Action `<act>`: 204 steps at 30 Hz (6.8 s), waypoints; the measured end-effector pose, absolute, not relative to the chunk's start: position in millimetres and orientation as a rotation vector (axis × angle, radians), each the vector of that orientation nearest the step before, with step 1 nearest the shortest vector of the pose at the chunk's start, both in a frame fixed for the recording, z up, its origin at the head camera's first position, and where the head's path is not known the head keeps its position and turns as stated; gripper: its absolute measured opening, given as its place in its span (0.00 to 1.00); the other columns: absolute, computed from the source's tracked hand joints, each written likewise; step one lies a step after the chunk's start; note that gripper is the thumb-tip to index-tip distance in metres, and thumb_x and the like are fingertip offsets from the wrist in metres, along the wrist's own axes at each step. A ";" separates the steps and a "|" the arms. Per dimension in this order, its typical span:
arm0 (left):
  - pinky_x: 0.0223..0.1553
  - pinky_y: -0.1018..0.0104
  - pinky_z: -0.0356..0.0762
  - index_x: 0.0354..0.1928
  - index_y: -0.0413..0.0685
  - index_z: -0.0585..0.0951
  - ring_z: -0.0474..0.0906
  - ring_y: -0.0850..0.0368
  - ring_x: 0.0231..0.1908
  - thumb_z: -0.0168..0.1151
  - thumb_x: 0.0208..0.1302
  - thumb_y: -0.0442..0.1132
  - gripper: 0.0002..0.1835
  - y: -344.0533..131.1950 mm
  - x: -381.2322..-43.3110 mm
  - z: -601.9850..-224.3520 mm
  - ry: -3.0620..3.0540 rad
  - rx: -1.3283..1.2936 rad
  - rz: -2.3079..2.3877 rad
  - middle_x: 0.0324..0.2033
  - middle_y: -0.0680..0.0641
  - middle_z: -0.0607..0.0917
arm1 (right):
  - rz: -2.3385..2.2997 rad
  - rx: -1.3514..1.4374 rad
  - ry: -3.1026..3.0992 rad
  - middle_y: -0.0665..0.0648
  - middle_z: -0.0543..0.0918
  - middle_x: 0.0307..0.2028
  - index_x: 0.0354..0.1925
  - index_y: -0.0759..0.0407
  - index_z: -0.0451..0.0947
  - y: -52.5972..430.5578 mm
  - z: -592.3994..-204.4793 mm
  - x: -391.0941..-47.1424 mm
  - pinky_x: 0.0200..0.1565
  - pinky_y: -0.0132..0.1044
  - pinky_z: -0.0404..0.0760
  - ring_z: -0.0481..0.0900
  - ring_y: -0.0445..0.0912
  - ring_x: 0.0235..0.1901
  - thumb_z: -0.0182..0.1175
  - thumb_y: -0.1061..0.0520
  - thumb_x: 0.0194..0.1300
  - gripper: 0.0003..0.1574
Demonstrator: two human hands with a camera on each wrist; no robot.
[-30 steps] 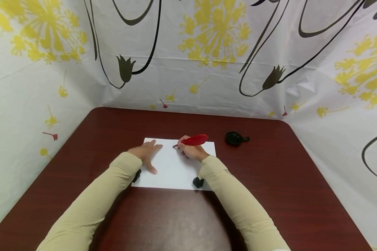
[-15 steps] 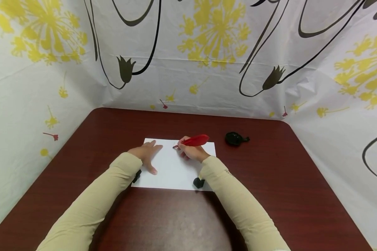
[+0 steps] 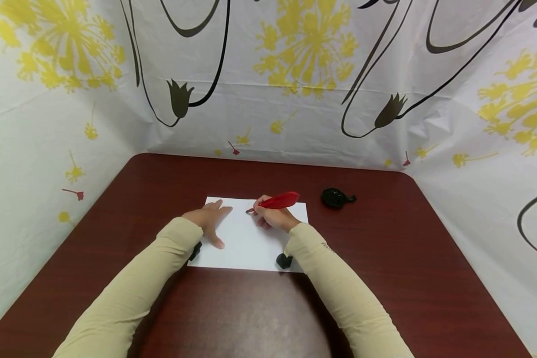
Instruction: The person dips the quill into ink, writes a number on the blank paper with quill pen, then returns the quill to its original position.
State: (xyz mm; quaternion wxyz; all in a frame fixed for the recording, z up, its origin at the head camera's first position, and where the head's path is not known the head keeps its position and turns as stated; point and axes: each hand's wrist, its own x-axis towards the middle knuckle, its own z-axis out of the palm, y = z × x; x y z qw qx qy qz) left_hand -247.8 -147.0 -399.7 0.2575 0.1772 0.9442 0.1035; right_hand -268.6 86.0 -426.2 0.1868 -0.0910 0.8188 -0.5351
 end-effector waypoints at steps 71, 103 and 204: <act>0.67 0.39 0.48 0.76 0.46 0.50 0.40 0.34 0.72 0.77 0.44 0.60 0.64 -146.5 -247.4 -394.7 2.570 0.539 0.241 0.74 0.32 0.44 | -1.479 -0.385 2.204 0.57 0.83 0.35 0.43 0.57 0.75 93.9 -422.9 -249.0 0.26 0.35 0.78 0.80 0.47 0.25 0.55 0.55 0.71 0.08; 0.67 0.39 0.49 0.76 0.47 0.50 0.40 0.36 0.72 0.77 0.42 0.61 0.65 -146.4 -249.0 -400.0 2.581 0.508 0.240 0.74 0.33 0.44 | -1.467 -0.412 2.178 0.58 0.84 0.35 0.43 0.56 0.76 98.0 -425.5 -240.3 0.30 0.39 0.82 0.83 0.50 0.27 0.57 0.54 0.69 0.08; 0.68 0.41 0.44 0.77 0.47 0.48 0.37 0.35 0.73 0.77 0.45 0.59 0.64 -147.7 -246.7 -398.2 2.553 0.536 0.255 0.74 0.32 0.41 | -1.292 -0.580 1.959 0.60 0.86 0.37 0.43 0.56 0.78 123.8 -416.5 -215.9 0.29 0.37 0.81 0.84 0.50 0.30 0.55 0.54 0.68 0.09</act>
